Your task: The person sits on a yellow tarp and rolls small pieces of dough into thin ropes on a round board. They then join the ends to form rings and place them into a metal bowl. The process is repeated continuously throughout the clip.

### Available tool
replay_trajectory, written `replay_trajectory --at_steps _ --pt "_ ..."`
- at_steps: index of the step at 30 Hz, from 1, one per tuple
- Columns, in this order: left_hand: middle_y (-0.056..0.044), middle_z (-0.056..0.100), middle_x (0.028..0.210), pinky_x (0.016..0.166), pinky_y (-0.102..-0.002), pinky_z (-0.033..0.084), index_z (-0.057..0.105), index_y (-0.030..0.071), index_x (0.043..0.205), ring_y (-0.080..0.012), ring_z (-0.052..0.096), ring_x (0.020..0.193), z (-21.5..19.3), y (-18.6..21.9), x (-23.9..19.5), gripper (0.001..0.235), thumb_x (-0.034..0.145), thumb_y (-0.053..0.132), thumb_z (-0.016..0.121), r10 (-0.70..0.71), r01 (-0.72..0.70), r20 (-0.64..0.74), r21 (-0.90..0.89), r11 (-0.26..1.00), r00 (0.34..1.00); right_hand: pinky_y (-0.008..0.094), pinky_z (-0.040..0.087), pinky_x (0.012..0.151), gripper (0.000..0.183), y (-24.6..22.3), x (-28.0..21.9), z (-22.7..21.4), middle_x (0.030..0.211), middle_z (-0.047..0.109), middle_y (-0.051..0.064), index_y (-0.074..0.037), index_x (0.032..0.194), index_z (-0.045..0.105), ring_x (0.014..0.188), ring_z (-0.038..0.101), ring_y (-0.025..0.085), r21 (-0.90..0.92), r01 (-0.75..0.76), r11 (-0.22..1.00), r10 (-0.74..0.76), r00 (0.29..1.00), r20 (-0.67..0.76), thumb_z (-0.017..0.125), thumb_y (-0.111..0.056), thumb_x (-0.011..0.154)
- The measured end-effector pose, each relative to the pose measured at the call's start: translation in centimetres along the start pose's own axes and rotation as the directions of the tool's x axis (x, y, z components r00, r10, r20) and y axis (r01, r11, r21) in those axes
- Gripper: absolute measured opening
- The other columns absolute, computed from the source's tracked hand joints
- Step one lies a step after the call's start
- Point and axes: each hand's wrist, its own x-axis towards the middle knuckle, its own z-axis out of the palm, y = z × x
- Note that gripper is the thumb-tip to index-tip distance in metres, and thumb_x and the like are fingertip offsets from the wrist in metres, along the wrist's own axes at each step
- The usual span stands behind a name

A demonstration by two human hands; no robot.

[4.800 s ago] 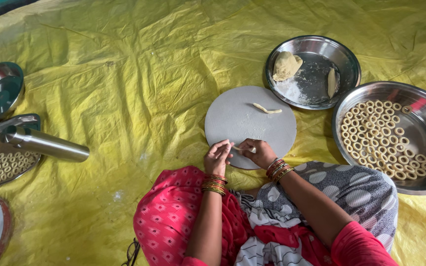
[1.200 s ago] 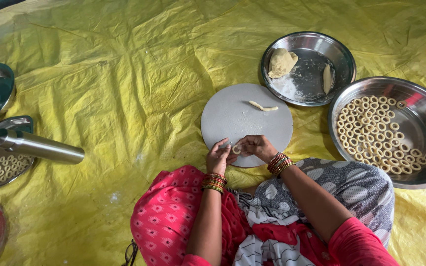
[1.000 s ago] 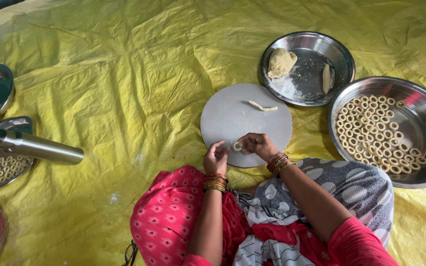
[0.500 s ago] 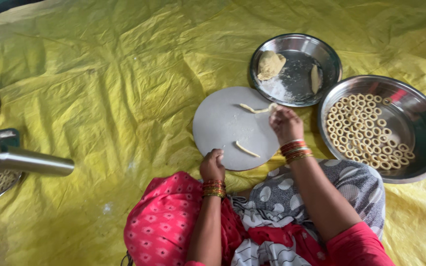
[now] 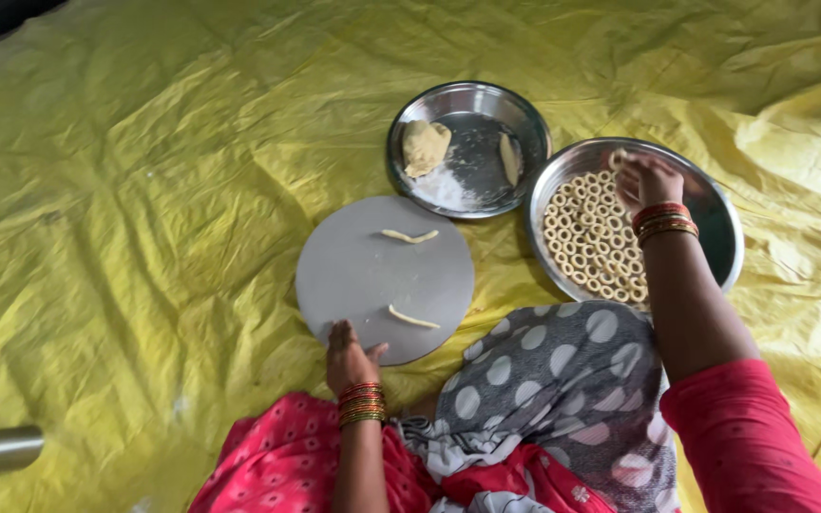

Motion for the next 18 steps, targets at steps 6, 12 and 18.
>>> replay_trajectory --at_steps 6,12,18 --pt "-0.011 0.041 0.158 0.114 -0.033 0.041 0.043 0.005 0.149 -0.023 0.041 0.145 0.4 0.5 1.1 0.094 0.074 0.044 0.084 -0.083 0.064 0.142 0.134 0.989 0.986 0.036 0.058 0.077 0.033 3.9 4.1 -10.5 0.096 0.077 0.011 -0.008 0.098 0.079 0.084 0.072 0.024 -0.743 0.086 0.664 -0.281 0.949 -0.142 0.093 -0.029 0.076" --pt "-0.01 0.037 0.16 0.11 -0.033 0.046 0.04 0.005 0.15 -0.0207 0.04 0.146 -0.9 1.8 2.1 0.096 0.074 0.043 0.085 -0.185 0.138 0.244 0.196 0.971 0.952 0.04 0.057 0.08 0.038 5.3 3.9 -13.9 0.091 0.077 0.013 -0.012 0.094 0.08 0.081 0.072 0.026 -0.863 -0.005 0.506 -0.244 0.958 -0.149 0.094 -0.04 0.074" --pt "-0.013 0.045 0.157 0.102 -0.037 0.054 0.046 0.004 0.145 -0.0225 0.048 0.14 -1.9 2.9 2.6 0.091 0.074 0.044 0.087 -0.233 0.164 0.276 0.251 0.954 0.932 0.043 0.057 0.086 0.036 6.4 4.9 -14.3 0.096 0.077 0.014 -0.016 0.098 0.081 0.089 0.073 0.032 -0.904 0.061 0.424 -0.31 0.947 -0.081 0.091 -0.042 0.076"
